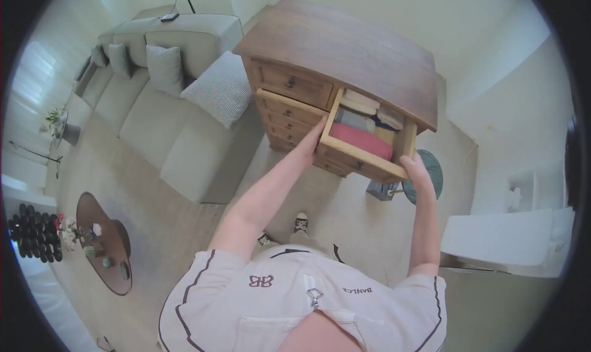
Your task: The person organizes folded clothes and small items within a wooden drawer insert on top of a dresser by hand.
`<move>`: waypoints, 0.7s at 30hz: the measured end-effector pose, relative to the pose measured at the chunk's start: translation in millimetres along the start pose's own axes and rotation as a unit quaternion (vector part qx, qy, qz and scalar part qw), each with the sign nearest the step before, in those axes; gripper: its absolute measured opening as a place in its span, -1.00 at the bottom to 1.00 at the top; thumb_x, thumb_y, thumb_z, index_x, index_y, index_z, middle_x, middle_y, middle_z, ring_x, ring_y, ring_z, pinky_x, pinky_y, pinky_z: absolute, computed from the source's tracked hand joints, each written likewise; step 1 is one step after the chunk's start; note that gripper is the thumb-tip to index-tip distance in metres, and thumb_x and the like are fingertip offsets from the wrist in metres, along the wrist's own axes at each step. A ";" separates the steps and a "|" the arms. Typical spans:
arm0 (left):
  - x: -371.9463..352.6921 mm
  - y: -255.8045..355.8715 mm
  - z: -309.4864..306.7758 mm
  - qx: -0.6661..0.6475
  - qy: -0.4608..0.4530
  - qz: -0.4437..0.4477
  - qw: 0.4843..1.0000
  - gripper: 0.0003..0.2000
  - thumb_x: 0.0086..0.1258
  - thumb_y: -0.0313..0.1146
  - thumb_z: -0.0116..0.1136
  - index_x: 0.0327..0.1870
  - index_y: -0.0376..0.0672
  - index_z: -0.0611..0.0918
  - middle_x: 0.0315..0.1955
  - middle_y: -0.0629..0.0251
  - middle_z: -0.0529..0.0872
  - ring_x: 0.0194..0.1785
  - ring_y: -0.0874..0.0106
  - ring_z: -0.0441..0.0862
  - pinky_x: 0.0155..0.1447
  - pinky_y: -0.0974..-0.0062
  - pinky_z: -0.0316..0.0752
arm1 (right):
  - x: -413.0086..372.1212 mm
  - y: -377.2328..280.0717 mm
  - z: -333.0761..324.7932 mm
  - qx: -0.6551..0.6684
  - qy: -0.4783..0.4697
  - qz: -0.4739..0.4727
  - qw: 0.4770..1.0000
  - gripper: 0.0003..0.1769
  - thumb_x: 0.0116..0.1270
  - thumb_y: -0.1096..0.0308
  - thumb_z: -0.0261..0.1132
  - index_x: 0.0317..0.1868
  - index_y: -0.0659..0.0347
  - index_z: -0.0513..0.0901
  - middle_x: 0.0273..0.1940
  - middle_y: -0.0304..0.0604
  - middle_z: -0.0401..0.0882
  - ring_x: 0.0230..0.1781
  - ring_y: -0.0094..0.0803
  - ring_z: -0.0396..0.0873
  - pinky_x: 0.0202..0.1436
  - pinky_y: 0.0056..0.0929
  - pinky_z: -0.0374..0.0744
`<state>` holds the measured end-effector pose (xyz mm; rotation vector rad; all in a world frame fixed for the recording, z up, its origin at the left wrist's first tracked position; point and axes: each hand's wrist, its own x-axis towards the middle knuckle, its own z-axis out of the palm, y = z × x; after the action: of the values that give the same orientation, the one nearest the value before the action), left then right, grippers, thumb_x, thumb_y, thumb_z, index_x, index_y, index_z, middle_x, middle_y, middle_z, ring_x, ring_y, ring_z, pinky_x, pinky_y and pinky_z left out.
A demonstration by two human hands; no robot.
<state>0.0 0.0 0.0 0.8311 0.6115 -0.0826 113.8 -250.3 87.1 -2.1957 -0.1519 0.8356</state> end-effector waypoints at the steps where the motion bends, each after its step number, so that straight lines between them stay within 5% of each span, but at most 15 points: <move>1: 7.4 -1.8 -5.4 -0.008 -0.014 0.007 1.000 -0.09 0.00 0.42 0.11 0.34 0.08 0.25 0.26 0.33 0.37 0.30 0.36 0.32 0.32 0.31 0.30 | 0.8 0.4 2.5 0.018 0.010 -0.031 0.999 -0.55 0.08 0.21 0.00 0.00 0.18 0.27 -0.20 -0.19 0.32 -0.24 -0.43 0.30 -0.22 -0.48 0.29; 3: 18.3 9.7 -26.7 -0.004 -0.027 0.035 0.999 -0.04 -0.03 0.41 0.15 0.38 0.06 0.19 0.28 0.38 0.30 0.30 0.42 0.32 0.29 0.35 0.33 | 12.3 -3.1 21.0 0.059 0.020 -0.095 0.994 -0.65 0.03 0.28 0.00 -0.12 0.15 0.30 -0.30 -0.26 0.28 -0.32 -0.50 0.24 -0.29 -0.52 0.24; 6: -16.0 -4.9 -38.1 0.025 -0.013 0.038 0.999 -0.06 -0.03 0.45 0.09 0.32 0.02 0.23 0.21 0.36 0.36 0.25 0.44 0.34 0.30 0.41 0.28 | -8.0 19.1 45.9 0.084 0.035 -0.107 0.990 -0.53 -0.03 0.32 0.02 -0.02 0.21 0.38 -0.23 -0.19 0.39 -0.25 -0.43 0.31 -0.21 -0.47 0.34; 8: -50.9 -2.5 -28.5 0.035 0.024 0.083 0.996 -0.36 0.14 0.35 -0.02 0.03 -0.01 0.45 -0.09 0.41 0.54 0.00 0.52 0.48 0.09 0.56 0.34 | -21.8 33.2 59.0 0.097 0.053 -0.103 0.988 -0.48 -0.04 0.30 0.03 0.02 0.22 0.38 -0.22 -0.18 0.41 -0.24 -0.41 0.34 -0.20 -0.45 0.37; 11: -92.8 -7.1 -30.3 0.043 0.051 0.097 0.993 -0.55 0.24 0.26 -0.07 -0.28 0.03 0.50 -0.36 0.53 0.57 -0.26 0.63 0.50 -0.11 0.71 0.29 | -58.0 40.6 81.0 0.109 0.057 -0.091 0.988 -0.49 -0.03 0.30 0.03 0.02 0.22 0.37 -0.22 -0.18 0.40 -0.25 -0.41 0.34 -0.20 -0.45 0.37; 15: -120.0 -26.4 -49.7 0.028 0.055 0.124 0.990 -0.58 0.28 0.22 -0.06 -0.46 0.04 0.51 -0.52 0.56 0.55 -0.42 0.66 0.47 -0.24 0.71 0.29 | -94.2 45.2 107.9 0.108 0.064 -0.101 0.987 -0.51 -0.05 0.33 0.01 -0.02 0.20 0.42 -0.22 -0.21 0.43 -0.23 -0.42 0.35 -0.16 -0.43 0.40; 21: -162.0 -62.5 -104.5 -0.059 0.104 0.183 0.976 -0.69 0.35 0.04 -0.03 -0.56 0.18 0.29 -0.61 0.74 0.24 -0.51 0.81 0.14 -0.38 0.74 0.06 | -117.6 30.2 150.0 0.026 0.028 -0.158 0.987 -0.50 -0.01 0.41 -0.08 0.02 0.24 0.44 -0.17 -0.17 0.47 -0.20 -0.41 0.35 -0.06 -0.44 0.39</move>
<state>-202.4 5.5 -8.0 0.8295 0.6436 0.3777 -73.8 -219.8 53.4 -2.0708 -0.4345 0.5932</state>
